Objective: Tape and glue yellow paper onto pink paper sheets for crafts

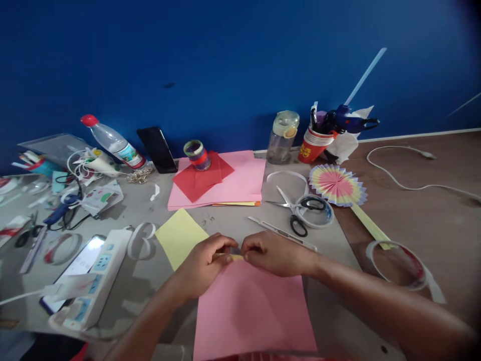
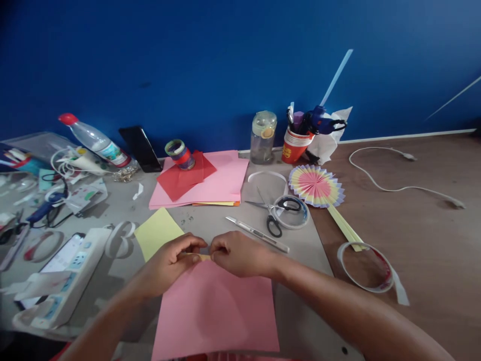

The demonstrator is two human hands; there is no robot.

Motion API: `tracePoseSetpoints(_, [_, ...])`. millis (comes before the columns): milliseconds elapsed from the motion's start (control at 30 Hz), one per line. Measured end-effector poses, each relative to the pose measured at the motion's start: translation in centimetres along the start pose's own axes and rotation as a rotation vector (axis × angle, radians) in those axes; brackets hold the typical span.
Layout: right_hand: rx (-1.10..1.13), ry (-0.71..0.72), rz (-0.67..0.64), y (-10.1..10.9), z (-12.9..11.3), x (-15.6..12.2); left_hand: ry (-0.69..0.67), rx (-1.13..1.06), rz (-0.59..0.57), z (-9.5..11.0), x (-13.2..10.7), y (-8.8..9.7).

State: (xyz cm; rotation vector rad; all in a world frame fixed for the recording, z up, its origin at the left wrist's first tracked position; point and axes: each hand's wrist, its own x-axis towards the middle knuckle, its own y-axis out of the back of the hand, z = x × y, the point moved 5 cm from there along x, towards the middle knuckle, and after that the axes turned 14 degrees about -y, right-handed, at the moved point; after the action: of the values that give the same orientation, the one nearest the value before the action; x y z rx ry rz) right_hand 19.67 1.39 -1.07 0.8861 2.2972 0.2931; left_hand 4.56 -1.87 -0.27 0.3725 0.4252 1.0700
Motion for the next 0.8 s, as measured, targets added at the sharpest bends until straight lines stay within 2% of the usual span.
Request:
tracePoseSetpoints(133, [0.167,0.016,-0.165,-0.4,0.6,0.1,-0.050,-0.007,-0.056,0.8,-0.3,-0.1])
tracePoseSetpoints(233, [0.217,0.043,-0.249,-0.5,0.9,0.0,0.012,-0.108,-0.087,1.0,-0.5,-0.4])
tracePoseSetpoints(367, [0.093,0.079,-0.209,0.1,0.7,-0.2,0.061,-0.377,-0.104,1.0,-0.5,-1.0])
tracePoseSetpoints(533, [-0.029,0.134,-0.165,0.4,-0.1,-0.6,0.104,-0.624,-0.042,0.2,-0.6,-1.6])
tracePoseSetpoints(600, [-0.129,0.232,-0.047,0.4,-0.7,-0.9,0.136,-0.683,0.003,-0.4,-0.7,-1.9])
tracePoseSetpoints(733, [-0.372,0.468,0.395,0.6,-1.6,-1.8,0.163,-0.753,0.130,-1.5,-0.7,-2.0])
tracePoseSetpoints(800, [-0.469,0.590,0.570,0.5,-1.9,-2.4,0.167,-0.823,0.166,-1.9,-0.7,-2.2])
